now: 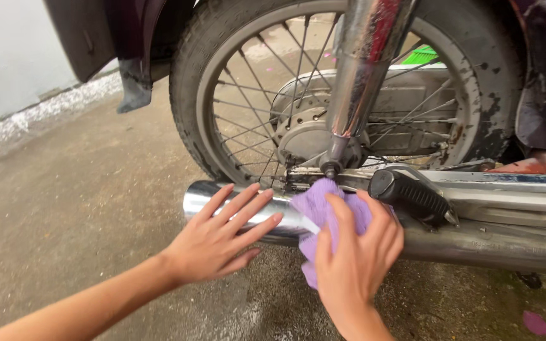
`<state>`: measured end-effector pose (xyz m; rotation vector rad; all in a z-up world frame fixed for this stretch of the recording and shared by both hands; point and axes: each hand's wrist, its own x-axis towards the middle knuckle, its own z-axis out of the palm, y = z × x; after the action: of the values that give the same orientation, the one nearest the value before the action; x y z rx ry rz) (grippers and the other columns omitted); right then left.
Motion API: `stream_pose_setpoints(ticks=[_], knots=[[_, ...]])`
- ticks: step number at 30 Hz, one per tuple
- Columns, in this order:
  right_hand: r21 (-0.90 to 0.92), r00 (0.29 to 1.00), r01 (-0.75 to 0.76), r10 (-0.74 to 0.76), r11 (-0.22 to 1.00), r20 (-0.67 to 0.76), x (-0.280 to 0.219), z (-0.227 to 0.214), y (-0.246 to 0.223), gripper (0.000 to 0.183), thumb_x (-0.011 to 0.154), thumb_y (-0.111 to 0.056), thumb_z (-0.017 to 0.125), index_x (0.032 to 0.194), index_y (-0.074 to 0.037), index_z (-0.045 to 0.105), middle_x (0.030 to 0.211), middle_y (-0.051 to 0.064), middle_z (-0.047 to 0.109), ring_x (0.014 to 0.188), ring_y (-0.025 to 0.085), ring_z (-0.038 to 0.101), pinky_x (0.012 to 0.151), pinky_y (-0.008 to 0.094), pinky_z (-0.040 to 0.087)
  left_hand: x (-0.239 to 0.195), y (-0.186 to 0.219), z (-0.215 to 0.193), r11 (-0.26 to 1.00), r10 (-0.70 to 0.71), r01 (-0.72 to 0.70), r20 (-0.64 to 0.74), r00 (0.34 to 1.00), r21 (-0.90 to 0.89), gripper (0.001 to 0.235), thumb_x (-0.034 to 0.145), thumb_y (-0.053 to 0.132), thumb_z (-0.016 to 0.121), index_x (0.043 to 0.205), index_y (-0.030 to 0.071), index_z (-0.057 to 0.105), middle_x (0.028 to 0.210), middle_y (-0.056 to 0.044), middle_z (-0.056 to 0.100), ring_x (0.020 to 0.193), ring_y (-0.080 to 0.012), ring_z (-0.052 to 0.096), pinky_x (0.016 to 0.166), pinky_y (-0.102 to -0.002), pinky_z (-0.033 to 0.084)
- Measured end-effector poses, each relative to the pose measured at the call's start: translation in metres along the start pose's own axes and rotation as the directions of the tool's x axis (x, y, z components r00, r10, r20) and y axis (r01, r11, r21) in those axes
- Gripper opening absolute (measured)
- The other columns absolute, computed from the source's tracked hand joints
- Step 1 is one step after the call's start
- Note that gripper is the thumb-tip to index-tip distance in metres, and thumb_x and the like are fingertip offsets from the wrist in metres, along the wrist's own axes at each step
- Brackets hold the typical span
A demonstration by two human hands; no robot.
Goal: The person wipes the chrome exhaust pipe and rear wheel area of a motorcycle with a purple cloth. They then move to the rear section, cleaning the luggage rack and the white plastic body panel around the taillight and license plate holder.
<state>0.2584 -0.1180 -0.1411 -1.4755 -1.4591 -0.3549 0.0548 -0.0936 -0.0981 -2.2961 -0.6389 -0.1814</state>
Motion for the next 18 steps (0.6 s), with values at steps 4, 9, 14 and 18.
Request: stream_pose_setpoints(ticks=[4,9,14,18], knots=[[0.032,0.993,0.08,-0.083,0.996,0.084,0.029,0.003,-0.025,0.031,0.061,-0.012,0.059,0.09,-0.023,0.064,0.11,0.004,0.052,0.111,0.028,0.044,0.092,0.048,0.028,-0.002,-0.019,-0.001,0.992,0.117,-0.12,0.055,0.992,0.049,0.072,0.086,0.047,0.045,0.142,0.011,0.016,0.145,-0.019,0.019,0.133,-0.0325,0.026,0.108,-0.047,0.021],[0.167,0.923,0.219,-0.26,0.961,0.284,0.038,-0.009,-0.007,0.044,0.076,-0.034,0.052,0.118,-0.021,0.054,0.106,-0.002,0.058,0.104,0.023,0.048,0.086,0.039,0.035,-0.014,-0.027,0.004,0.996,0.089,-0.089,0.002,0.996,0.013,0.059,0.093,0.04,0.032,0.138,0.003,0.023,0.143,-0.018,0.027,0.132,-0.0348,0.029,0.109,-0.045,0.023],[-0.014,0.977,0.202,-0.2,0.979,0.074,0.022,0.004,-0.01,0.029,0.08,-0.034,0.054,0.103,-0.019,0.063,0.102,0.001,0.061,0.104,0.024,0.053,0.086,0.038,0.036,-0.02,-0.032,0.009,0.996,0.073,-0.073,-0.001,0.997,0.054,0.062,0.092,0.048,0.033,0.138,0.006,0.027,0.142,-0.017,0.03,0.13,-0.0344,0.033,0.107,-0.045,0.027],[0.087,0.968,0.248,-0.25,0.965,0.014,0.025,0.026,-0.054,0.025,0.073,-0.034,0.052,0.091,-0.019,0.06,0.087,0.004,0.056,0.085,0.028,0.051,0.071,0.042,0.036,-0.021,-0.029,0.011,1.0,-0.003,0.004,-0.045,0.999,0.022,0.066,0.094,0.05,0.024,0.136,-0.001,0.027,0.141,-0.017,0.031,0.131,-0.0318,0.032,0.109,-0.043,0.024]])
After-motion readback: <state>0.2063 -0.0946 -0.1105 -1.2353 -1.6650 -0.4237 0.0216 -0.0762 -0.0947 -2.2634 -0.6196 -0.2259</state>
